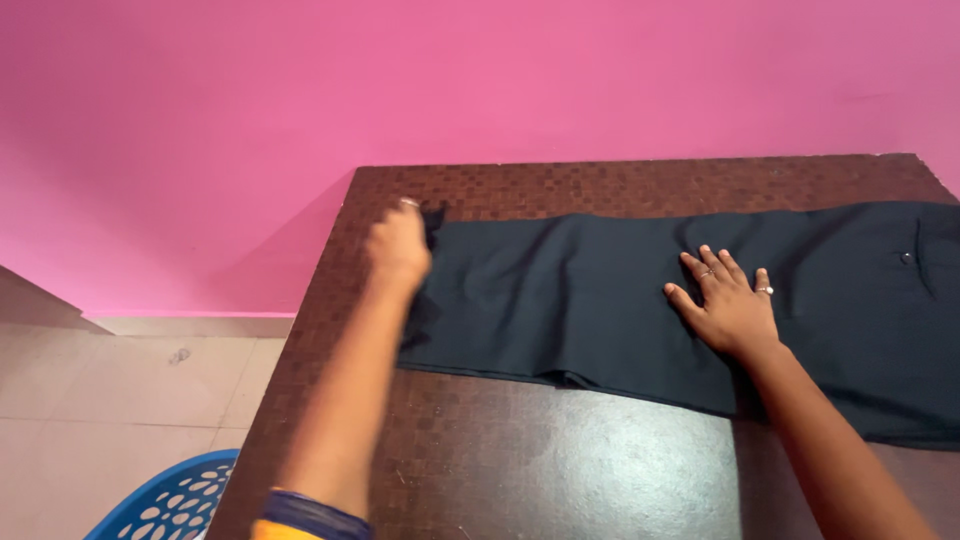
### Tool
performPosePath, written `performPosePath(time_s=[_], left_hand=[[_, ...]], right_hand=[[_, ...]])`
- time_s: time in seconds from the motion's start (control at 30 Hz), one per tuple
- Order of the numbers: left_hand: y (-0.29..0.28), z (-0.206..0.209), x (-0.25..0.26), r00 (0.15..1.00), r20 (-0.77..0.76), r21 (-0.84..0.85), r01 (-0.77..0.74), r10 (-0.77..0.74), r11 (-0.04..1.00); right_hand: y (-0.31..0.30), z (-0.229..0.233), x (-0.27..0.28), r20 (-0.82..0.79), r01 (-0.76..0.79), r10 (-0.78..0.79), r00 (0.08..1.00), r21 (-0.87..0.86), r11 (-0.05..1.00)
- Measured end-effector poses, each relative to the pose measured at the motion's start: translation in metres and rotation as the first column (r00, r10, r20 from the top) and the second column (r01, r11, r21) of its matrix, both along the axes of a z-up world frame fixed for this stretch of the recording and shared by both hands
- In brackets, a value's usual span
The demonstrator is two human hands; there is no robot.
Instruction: The person takes a pair of dark trousers from a laundry basket and folds them on a brown table, smoothing out wrinkles by hand before placing the folded garment into an open suitcase.
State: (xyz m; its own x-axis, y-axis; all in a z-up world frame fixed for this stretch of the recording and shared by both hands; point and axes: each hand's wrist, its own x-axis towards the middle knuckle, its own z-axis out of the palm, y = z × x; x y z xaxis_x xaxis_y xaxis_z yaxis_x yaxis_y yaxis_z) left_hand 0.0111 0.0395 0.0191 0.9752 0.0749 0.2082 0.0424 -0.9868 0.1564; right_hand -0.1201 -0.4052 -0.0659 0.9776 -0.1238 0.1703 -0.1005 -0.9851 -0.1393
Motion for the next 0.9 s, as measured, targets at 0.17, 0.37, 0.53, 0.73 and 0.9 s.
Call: performPosePath(time_s=[0.17, 0.37, 0.53, 0.73, 0.9], left_hand=[[0.107, 0.025, 0.0, 0.987, 0.063, 0.017, -0.149, 0.148, 0.989], [0.132, 0.002, -0.002, 0.947, 0.218, 0.104, -0.264, 0.237, 0.959], [0.054, -0.038, -0.001, 1.0, -0.023, 0.115, -0.015, 0.018, 0.993], [-0.008, -0.056, -0.038, 0.972, -0.237, -0.102, -0.032, 0.007, 0.994], [0.037, -0.058, -0.049, 0.98, -0.198, -0.024, 0.022, -0.026, 0.999]], right_hand=[[0.0, -0.001, 0.001, -0.015, -0.001, 0.0, 1.0, -0.018, 1.0], [0.008, -0.004, 0.002, -0.04, -0.007, 0.005, 0.999, -0.064, 0.998], [0.015, 0.0, 0.014, -0.076, 0.004, -0.007, 0.997, -0.042, 0.999], [-0.005, -0.004, 0.004, -0.084, 0.015, -0.018, 0.996, -0.039, 0.999], [-0.052, -0.011, 0.013, -0.028, -0.037, 0.036, 0.999, -0.028, 0.999]])
